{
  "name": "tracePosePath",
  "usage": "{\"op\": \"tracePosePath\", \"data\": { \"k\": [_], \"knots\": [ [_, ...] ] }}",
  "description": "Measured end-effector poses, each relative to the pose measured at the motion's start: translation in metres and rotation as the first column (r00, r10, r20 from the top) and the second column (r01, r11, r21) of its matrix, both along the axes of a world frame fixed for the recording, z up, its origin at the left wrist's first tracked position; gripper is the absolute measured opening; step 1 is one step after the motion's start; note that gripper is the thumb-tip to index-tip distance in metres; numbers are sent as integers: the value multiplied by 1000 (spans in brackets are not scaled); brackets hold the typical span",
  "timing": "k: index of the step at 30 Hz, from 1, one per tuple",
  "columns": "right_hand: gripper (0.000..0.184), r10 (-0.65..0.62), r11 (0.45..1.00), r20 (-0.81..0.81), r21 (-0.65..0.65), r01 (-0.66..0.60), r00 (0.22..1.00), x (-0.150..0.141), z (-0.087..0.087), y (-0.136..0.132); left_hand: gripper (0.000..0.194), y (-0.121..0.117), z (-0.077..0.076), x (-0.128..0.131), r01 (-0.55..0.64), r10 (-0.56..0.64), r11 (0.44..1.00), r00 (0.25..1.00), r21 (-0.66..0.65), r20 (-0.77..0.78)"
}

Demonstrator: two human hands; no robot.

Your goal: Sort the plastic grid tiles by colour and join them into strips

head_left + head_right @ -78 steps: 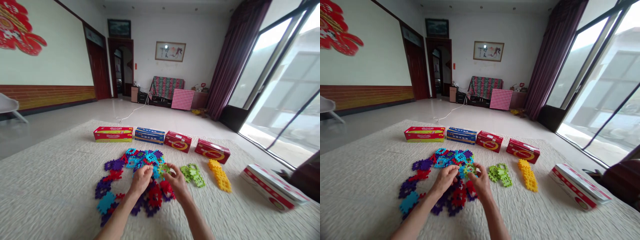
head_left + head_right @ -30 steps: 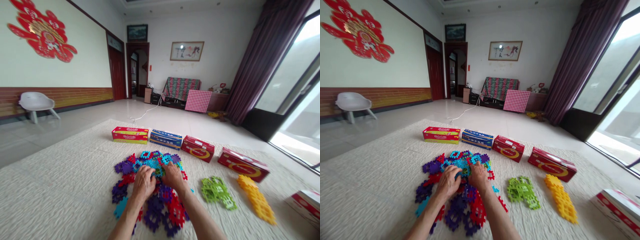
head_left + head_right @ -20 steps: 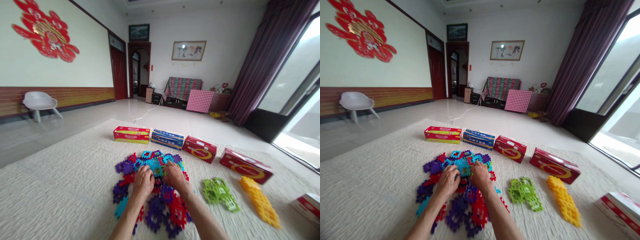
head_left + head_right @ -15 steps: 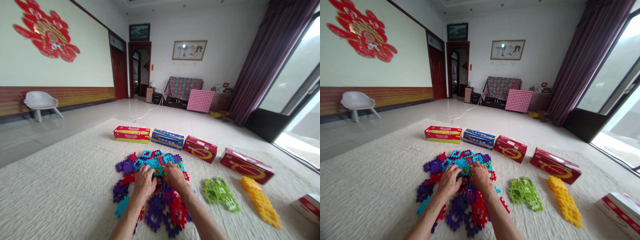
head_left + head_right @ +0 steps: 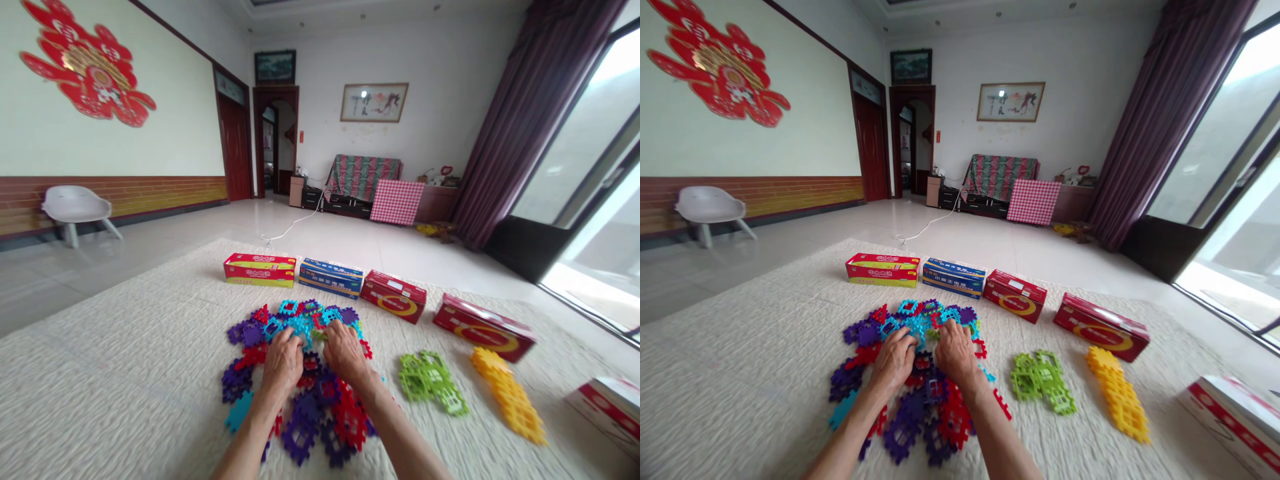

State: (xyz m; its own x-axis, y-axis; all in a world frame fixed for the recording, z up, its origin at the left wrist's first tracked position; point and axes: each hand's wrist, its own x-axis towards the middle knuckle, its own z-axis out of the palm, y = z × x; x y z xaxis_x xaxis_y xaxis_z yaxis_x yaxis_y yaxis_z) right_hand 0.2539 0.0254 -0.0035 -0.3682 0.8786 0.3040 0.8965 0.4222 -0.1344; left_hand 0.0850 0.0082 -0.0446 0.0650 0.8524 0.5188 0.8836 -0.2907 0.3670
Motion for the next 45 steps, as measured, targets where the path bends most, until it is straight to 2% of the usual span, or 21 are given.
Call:
{"op": "tracePosePath", "data": {
  "k": [5, 8, 13, 16, 20, 23, 29, 32, 35, 37, 40, 43, 45],
  "knots": [
    [20, -39, 997, -147, 62, 48, 988, 11, 3, -3, 24, 1, -5, -1, 13, -13, 1000, 1000, 13, 1],
    [20, -100, 991, -235, 68, 119, 967, 31, 3, -8, 22, 2, -7, -2, 29, -29, 998, 1000, 55, 2],
    [22, -331, 936, -346, -5, 351, 878, 94, 9, -27, 19, 2, 1, 3, 49, -45, 986, 999, 160, -31],
    [21, -445, 888, -373, -66, 455, 814, 136, 14, -36, 20, -3, 8, 10, 86, -79, 983, 996, 161, -50],
    [43, -522, 848, -366, -128, 514, 770, 178, 18, -40, 22, -3, 16, 23, 94, -84, 989, 993, 115, -84],
    [44, -535, 843, -335, -147, 517, 776, 195, 18, -38, 27, 11, 24, 37, 148, -141, 988, 982, 46, -127],
    [39, -516, 856, -242, -178, 485, 822, 204, 16, -34, 48, 59, 36, 76, 237, -239, 971, 964, -31, -118],
    [39, -511, 857, -191, -188, 480, 838, 203, 16, -33, 62, 77, 39, 87, 222, -251, 962, 949, -160, -193],
    [38, -503, 860, -148, -186, 476, 851, 203, 16, -34, 66, 86, 40, 87, 196, -288, 923, 922, -332, -258],
    [36, -491, 867, -131, -170, 469, 861, 202, 19, -34, 61, 87, 40, 83, 185, -304, 901, 915, -393, -267],
    [36, -482, 876, -134, -107, 471, 866, 195, 23, -33, 54, 80, 36, 75, 162, -288, 900, 918, -405, -273],
    [36, -426, 904, -221, -72, 421, 877, 178, 25, -25, 54, 63, 32, 63, 143, -276, 900, 918, -412, -284],
    [33, -366, 930, -276, -105, 351, 888, 159, 21, -13, 54, 50, 33, 54, 149, -287, 894, 914, -422, -286]
  ]
}}
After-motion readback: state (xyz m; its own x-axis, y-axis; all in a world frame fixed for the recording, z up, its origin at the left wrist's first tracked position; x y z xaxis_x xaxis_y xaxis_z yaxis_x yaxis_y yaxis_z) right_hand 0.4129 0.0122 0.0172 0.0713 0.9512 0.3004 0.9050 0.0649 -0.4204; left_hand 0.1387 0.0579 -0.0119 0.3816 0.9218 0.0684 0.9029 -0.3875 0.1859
